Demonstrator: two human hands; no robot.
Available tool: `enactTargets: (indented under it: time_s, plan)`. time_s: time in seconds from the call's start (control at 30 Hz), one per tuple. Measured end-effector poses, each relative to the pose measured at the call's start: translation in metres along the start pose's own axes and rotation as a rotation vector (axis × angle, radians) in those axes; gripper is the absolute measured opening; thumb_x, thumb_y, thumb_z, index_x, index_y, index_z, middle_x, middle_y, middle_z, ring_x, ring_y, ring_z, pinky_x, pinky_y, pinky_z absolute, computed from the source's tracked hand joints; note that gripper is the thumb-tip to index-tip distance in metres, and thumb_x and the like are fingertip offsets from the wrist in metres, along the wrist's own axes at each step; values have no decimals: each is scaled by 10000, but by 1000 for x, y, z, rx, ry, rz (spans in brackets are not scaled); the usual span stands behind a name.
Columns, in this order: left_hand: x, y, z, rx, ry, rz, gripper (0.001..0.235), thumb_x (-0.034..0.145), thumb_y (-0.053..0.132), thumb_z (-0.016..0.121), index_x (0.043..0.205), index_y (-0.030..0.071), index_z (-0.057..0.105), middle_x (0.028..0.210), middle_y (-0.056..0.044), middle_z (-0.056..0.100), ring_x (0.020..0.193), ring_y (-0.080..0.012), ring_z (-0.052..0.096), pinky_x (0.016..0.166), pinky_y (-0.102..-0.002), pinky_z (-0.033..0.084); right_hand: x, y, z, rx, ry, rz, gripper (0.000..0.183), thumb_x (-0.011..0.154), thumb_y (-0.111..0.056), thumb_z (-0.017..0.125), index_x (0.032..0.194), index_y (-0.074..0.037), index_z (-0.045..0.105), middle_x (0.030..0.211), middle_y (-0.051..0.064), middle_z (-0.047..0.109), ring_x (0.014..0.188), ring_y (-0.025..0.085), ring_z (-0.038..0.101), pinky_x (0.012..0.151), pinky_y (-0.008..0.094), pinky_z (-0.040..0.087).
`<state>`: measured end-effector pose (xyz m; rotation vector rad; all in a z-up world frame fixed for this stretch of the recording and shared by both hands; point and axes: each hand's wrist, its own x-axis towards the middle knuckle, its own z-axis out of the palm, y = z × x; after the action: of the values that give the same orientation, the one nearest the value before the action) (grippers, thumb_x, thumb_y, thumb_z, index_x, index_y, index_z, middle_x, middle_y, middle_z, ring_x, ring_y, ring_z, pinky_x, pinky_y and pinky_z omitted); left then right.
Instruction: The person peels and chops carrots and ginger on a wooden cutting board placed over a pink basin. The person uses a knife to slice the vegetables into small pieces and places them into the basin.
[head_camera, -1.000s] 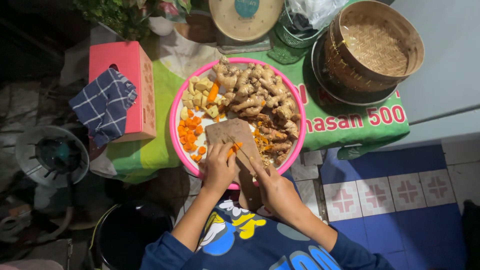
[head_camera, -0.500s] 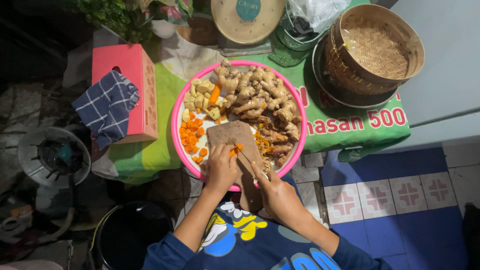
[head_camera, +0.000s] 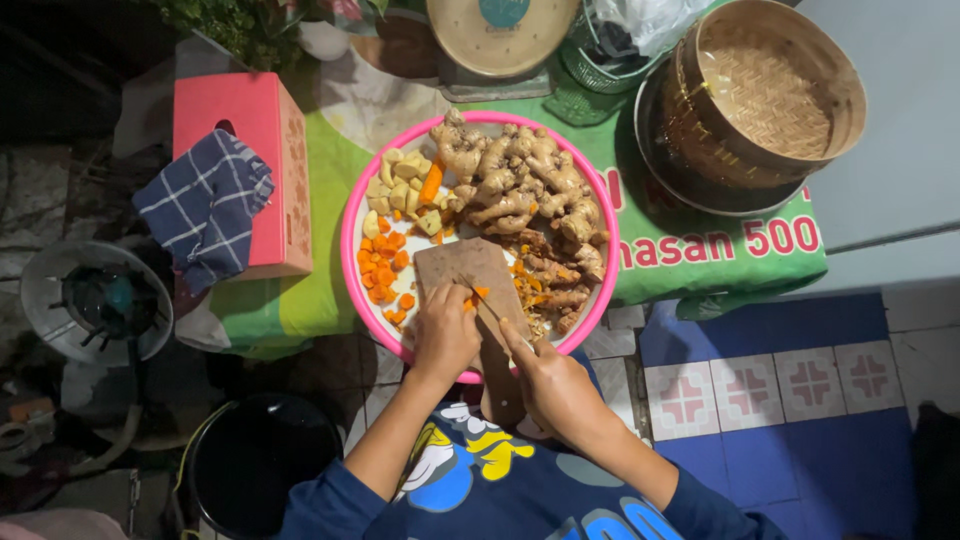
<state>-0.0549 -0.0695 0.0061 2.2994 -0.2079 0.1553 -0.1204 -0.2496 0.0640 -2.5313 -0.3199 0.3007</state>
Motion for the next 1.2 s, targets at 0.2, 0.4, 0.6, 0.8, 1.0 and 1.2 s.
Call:
enactTargets:
  time_s: [0.2, 0.4, 0.6, 0.8, 1.0, 1.2]
  plan:
    - [1, -2, 0, -12, -36, -41, 204, 768, -7, 667, 968, -19, 628, 1000, -209, 641, 1013, -424, 599, 880, -503, 484, 12, 5, 9, 49, -17, -12, 698, 834, -37, 647, 1500, -149, 472, 873, 257, 659, 698, 450, 686, 611, 497, 558]
    - [-5, 3, 3, -13, 51, 9, 208, 785, -25, 627, 992, -9, 645, 1013, -196, 639, 1042, -416, 593, 920, -490, 480, 27, 7, 21, 62, 33, -76, 691, 841, -35, 646, 1504, -73, 454, 873, 286, 659, 686, 455, 680, 591, 492, 554]
    - [-11, 0, 5, 3, 114, 44, 307, 804, 9, 677, 1110, -14, 668, 1032, -183, 643, 1039, -402, 585, 925, -477, 474, 25, 11, 20, 79, 78, -127, 665, 854, -20, 629, 1497, -74, 469, 851, 274, 663, 681, 444, 674, 595, 498, 544]
    - [-15, -5, 0, -58, 126, 55, 416, 769, -46, 654, 1185, -62, 657, 1040, -214, 628, 1024, -428, 576, 906, -486, 477, 25, 19, 12, 269, 40, -141, 715, 836, 35, 596, 1524, -69, 434, 879, 239, 671, 788, 422, 688, 706, 496, 545]
    - [-17, -7, -4, -133, 140, -39, 116, 810, -18, 686, 906, -9, 620, 944, -178, 648, 943, -397, 622, 833, -461, 499, 1, 3, 4, 151, 142, -108, 688, 883, -38, 661, 1521, -169, 440, 973, 223, 655, 802, 439, 668, 673, 491, 547]
    - [-15, -6, -6, -73, 138, -5, 119, 792, -44, 651, 896, -8, 608, 958, -182, 644, 962, -406, 603, 844, -475, 490, -8, -6, -8, 44, 105, -72, 674, 899, -78, 660, 1522, -214, 443, 915, 180, 646, 684, 407, 674, 579, 481, 539]
